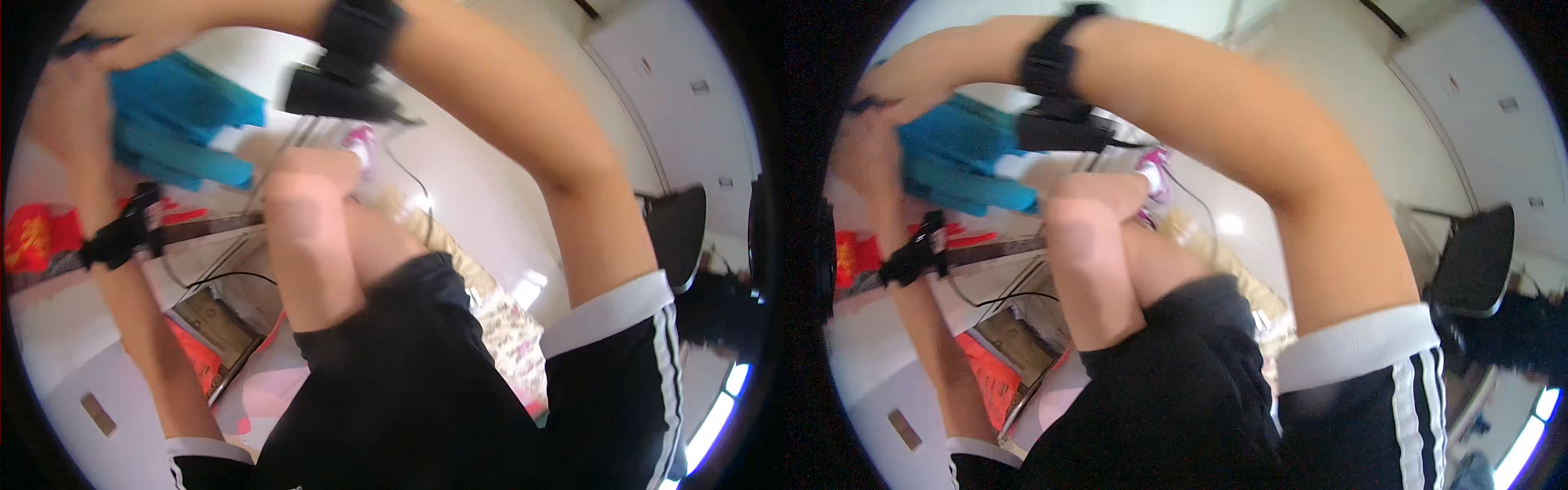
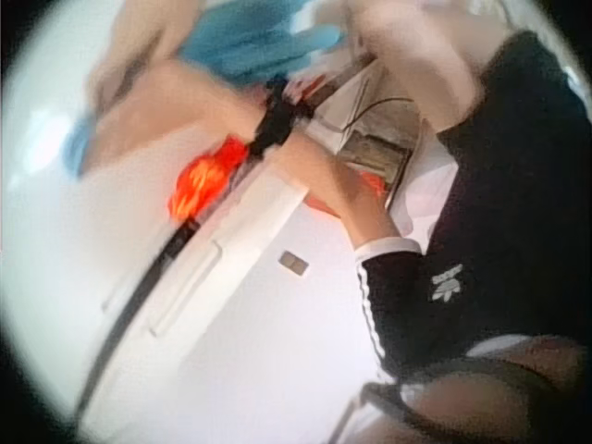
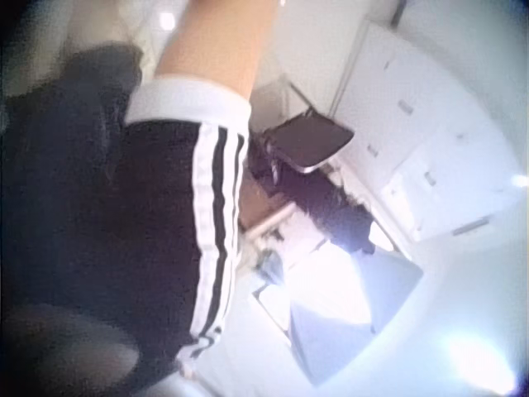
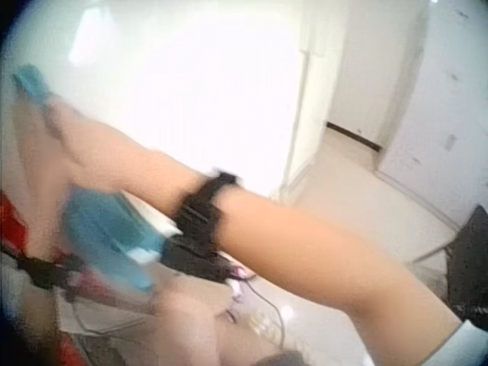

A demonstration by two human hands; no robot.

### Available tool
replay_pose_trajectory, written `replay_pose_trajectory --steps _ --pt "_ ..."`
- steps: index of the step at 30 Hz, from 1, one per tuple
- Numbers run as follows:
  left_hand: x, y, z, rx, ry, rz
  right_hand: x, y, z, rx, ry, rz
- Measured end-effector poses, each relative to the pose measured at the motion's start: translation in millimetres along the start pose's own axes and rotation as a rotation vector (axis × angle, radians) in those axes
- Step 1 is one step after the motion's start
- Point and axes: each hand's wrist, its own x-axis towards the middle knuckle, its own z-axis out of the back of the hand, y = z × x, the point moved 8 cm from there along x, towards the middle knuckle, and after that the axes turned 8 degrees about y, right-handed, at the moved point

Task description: Wipe down the exterior surface of a white closet with a blue cloth.

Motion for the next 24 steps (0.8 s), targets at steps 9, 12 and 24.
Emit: replay_pose_trajectory --steps 9,12,24 --pt "-28 15 40 -0.708 -0.647 0.241 17 -5 -18 0.031 -0.045 0.047" --pt "-27 9 35 -0.730 -0.587 0.186 13 -13 -25 0.043 -0.082 0.025" --pt "-66 -20 -12 -0.505 -0.351 0.090 -21 -49 -58 -0.291 0.171 -0.105"
